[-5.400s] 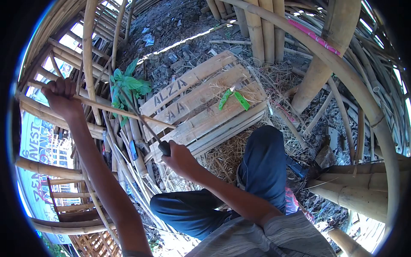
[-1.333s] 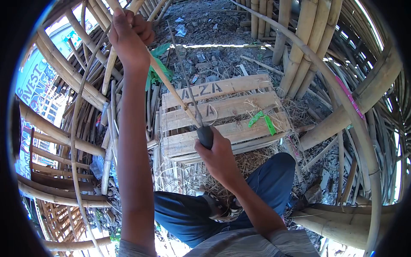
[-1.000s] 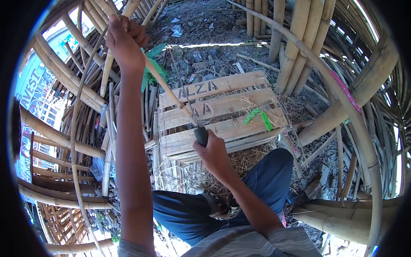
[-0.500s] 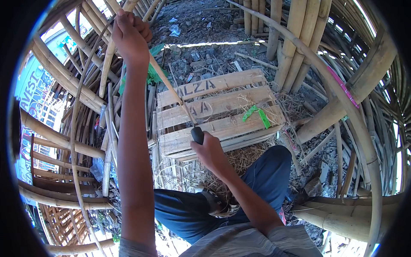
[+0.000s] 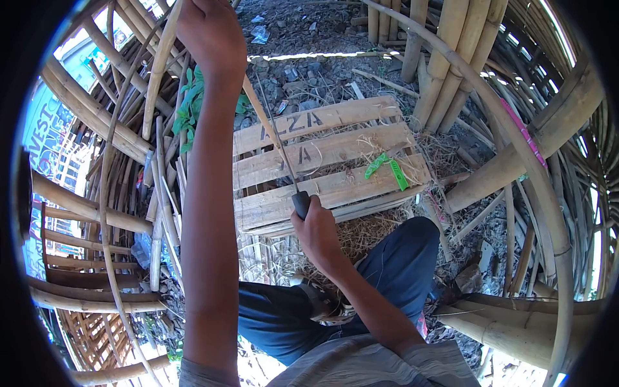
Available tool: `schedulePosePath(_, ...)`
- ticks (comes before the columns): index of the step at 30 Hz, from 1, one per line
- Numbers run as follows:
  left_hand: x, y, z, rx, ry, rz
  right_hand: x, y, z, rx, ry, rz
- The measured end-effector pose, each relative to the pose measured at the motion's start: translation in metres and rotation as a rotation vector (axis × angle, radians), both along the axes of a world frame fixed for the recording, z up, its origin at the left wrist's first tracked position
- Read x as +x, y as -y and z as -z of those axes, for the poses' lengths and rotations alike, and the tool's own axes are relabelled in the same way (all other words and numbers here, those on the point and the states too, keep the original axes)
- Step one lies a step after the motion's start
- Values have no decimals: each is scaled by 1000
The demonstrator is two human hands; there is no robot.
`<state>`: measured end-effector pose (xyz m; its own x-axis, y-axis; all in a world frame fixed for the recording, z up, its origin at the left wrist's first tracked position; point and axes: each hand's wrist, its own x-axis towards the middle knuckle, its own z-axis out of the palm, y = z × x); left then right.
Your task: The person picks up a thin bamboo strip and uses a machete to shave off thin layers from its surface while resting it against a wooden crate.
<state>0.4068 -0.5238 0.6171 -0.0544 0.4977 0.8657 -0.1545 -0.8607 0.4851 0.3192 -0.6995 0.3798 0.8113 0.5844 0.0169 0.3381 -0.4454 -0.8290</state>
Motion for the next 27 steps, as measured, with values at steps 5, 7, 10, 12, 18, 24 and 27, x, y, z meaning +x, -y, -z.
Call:
schedulePosePath(5, 1, -3, -1, -37, 3, 36, 22, 9, -5, -92, 89, -36)
schedulePosePath(7, 0, -8, 0, -5, 20, 8, 37, 16, -19, -349, 340, -39)
schedulePosePath(10, 10, 4, 1, 13, -10, 63, 81, 48, -2, -410, 437, -98)
schedulePosePath(12, 15, 13, 0, 73, 18, 75, 90, 55, 1, -286, 126, -99)
schedulePosePath(18, 15, 11, 4, -52, 5, 397, 51, 58, -45, 311, -728, -72)
schedulePosePath(24, -6, 13, 3, -127, 41, 684, 28, 31, -27, 311, -648, -166)
schedulePosePath(27, -13, 13, 2, -151, 45, 714, 22, 30, -1, 312, -797, -182)
